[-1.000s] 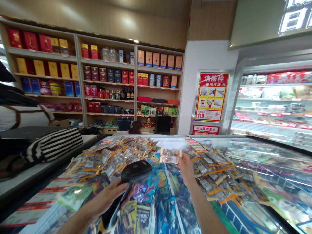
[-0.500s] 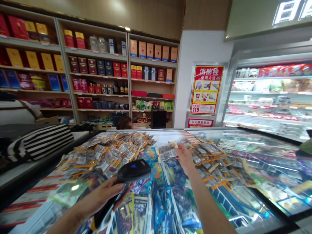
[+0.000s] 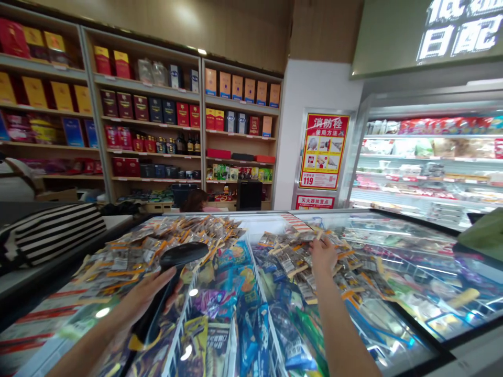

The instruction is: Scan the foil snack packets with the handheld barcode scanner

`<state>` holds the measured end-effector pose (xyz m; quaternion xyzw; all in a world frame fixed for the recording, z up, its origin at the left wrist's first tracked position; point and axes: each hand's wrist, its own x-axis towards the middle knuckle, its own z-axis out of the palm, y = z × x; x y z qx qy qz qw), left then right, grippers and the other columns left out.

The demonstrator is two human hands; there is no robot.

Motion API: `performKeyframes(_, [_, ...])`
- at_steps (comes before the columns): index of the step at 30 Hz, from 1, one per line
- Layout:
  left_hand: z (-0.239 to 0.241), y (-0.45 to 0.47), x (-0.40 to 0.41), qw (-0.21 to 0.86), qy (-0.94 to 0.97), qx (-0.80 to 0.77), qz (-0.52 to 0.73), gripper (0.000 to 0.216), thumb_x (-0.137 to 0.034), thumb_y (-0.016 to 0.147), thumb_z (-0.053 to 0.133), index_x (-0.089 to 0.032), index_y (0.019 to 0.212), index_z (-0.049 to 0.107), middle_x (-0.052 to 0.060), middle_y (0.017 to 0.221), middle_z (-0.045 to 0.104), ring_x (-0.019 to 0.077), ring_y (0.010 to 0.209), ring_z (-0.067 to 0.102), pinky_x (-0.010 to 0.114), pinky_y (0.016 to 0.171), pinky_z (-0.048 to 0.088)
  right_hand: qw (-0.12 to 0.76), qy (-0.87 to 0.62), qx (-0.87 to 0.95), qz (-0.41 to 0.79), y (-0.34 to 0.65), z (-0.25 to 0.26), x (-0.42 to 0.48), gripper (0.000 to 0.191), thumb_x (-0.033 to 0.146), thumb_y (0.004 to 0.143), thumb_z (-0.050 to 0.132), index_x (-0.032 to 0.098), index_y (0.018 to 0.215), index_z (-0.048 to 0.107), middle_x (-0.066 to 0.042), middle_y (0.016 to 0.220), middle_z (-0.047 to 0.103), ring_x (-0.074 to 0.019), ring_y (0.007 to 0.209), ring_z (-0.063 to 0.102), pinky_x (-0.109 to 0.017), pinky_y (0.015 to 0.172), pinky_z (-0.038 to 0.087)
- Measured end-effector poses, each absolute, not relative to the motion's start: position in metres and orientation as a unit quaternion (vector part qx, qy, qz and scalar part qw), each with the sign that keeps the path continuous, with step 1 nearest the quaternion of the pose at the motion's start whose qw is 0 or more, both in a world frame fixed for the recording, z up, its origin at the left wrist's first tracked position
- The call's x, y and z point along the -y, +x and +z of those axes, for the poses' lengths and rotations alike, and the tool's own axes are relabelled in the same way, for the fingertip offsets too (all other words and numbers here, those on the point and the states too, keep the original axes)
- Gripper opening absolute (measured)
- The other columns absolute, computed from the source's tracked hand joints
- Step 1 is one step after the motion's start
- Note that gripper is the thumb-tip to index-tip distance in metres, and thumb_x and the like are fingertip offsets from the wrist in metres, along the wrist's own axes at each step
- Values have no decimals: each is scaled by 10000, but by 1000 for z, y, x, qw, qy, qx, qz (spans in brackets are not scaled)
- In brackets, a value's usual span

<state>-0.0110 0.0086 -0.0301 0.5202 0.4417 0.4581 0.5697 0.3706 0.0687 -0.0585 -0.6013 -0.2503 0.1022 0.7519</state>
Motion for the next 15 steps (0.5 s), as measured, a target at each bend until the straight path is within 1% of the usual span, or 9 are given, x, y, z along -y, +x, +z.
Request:
performKeyframes(2, [-26, -14, -9, 569, 501, -438, 483, 339, -497, 612, 557, -170, 640, 474, -42, 513, 489, 60, 384, 395, 176, 364, 328, 716, -640, 277, -13, 371, -56, -64, 506, 345, 634, 452, 102, 1077, 462, -121, 889, 590, -231, 805, 558, -360, 692, 442])
performKeyframes(3, [-25, -16, -9, 569, 494, -438, 490, 332, -489, 611, 562, -170, 645, 479, -45, 509, 484, 58, 383, 394, 174, 364, 331, 684, -659, 305, -76, 365, -55, -62, 497, 337, 654, 436, 89, 1084, 461, -145, 954, 567, -243, 873, 530, -375, 755, 412])
performKeyframes(5, [-24, -17, -10, 569, 484, -446, 493, 327, -486, 616, 559, -168, 627, 481, -51, 480, 468, 56, 379, 394, 171, 371, 338, 591, -680, 402, -163, 344, -54, -62, 454, 311, 692, 401, 82, 1077, 476, -171, 1070, 506, -257, 1001, 450, -386, 857, 337])
performKeyframes(6, [-24, -17, -10, 568, 483, -452, 490, 329, -488, 618, 555, -168, 616, 480, -52, 467, 465, 58, 380, 398, 170, 374, 341, 534, -684, 463, -180, 329, -55, -65, 434, 301, 711, 382, 93, 1079, 482, -169, 1124, 471, -257, 1054, 404, -384, 888, 303])
performKeyframes(9, [-24, -16, -9, 565, 494, -457, 477, 339, -500, 618, 546, -168, 590, 481, -43, 454, 476, 71, 388, 410, 179, 386, 351, 311, -689, 635, -159, 284, -59, -84, 418, 331, 741, 376, 191, 1124, 467, -109, 1264, 359, -273, 1156, 279, -428, 925, 217])
performKeyframes(11, [-25, -15, -9, 563, 506, -458, 467, 348, -511, 619, 540, -167, 594, 490, -37, 453, 482, 77, 392, 410, 187, 392, 351, 192, -673, 698, -152, 263, -64, -102, 441, 384, 761, 354, 251, 1177, 414, -60, 1325, 287, -286, 1207, 178, -479, 932, 145])
performKeyframes(13, [-26, -13, -8, 559, 513, -461, 460, 363, -525, 618, 532, -165, 587, 494, -37, 442, 472, 78, 389, 399, 189, 390, 344, 112, -676, 716, -134, 255, -69, -118, 457, 436, 776, 305, 264, 1187, 405, -52, 1331, 286, -297, 1218, 144, -517, 922, 101])
performKeyframes(15, [-28, -12, -8, 553, 513, -465, 463, 373, -533, 613, 531, -165, 569, 493, -37, 436, 468, 75, 386, 388, 187, 385, 338, 72, -697, 705, -109, 260, -74, -130, 488, 486, 780, 249, 260, 1174, 427, -61, 1311, 326, -307, 1202, 188, -532, 910, 98])
